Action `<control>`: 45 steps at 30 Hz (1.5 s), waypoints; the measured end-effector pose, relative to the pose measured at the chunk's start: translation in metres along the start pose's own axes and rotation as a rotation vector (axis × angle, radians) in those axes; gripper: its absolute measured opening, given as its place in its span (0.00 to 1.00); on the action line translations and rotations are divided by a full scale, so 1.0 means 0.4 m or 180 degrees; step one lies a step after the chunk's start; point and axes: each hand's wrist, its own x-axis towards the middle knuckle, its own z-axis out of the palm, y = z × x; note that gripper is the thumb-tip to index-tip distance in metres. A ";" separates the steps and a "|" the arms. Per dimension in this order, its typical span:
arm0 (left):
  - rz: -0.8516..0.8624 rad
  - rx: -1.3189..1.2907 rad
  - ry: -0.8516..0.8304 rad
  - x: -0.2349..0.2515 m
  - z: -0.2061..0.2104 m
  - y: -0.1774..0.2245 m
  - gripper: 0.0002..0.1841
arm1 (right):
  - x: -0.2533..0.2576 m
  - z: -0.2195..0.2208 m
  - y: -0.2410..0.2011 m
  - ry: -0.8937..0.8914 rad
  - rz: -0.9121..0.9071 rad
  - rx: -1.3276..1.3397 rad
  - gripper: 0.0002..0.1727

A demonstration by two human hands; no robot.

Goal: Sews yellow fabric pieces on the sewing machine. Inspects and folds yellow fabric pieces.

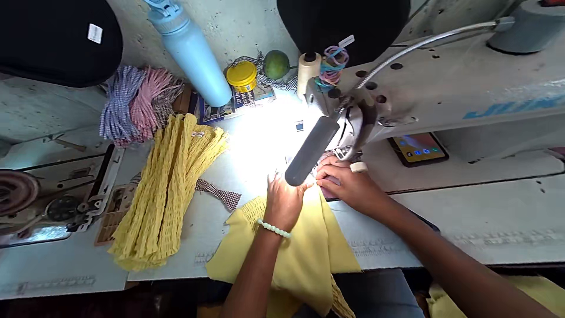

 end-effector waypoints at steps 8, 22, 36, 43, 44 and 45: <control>0.0240 -0.0024 0.0069 0.000 0.008 -0.010 0.21 | -0.012 -0.010 0.010 0.0070 -0.0107 0.0065 0.15; 0.0374 -0.0203 -0.0026 0.026 0.007 -0.014 0.17 | -0.011 0.004 0.032 0.0464 -0.0089 0.0352 0.13; 0.0417 -0.1289 -0.0013 0.042 0.015 -0.036 0.07 | -0.013 -0.016 0.037 0.0183 0.0146 0.0677 0.09; 0.0142 -0.1318 -0.0180 0.045 0.001 -0.020 0.06 | -0.014 -0.016 0.042 0.0156 0.0058 0.0695 0.12; 0.0103 -0.1274 -0.0185 0.044 0.000 -0.014 0.05 | -0.013 -0.012 0.038 0.0175 0.0129 0.0662 0.11; 0.0050 -0.1231 -0.0197 0.043 -0.002 -0.006 0.06 | -0.011 -0.009 0.035 0.0179 0.0221 0.0622 0.11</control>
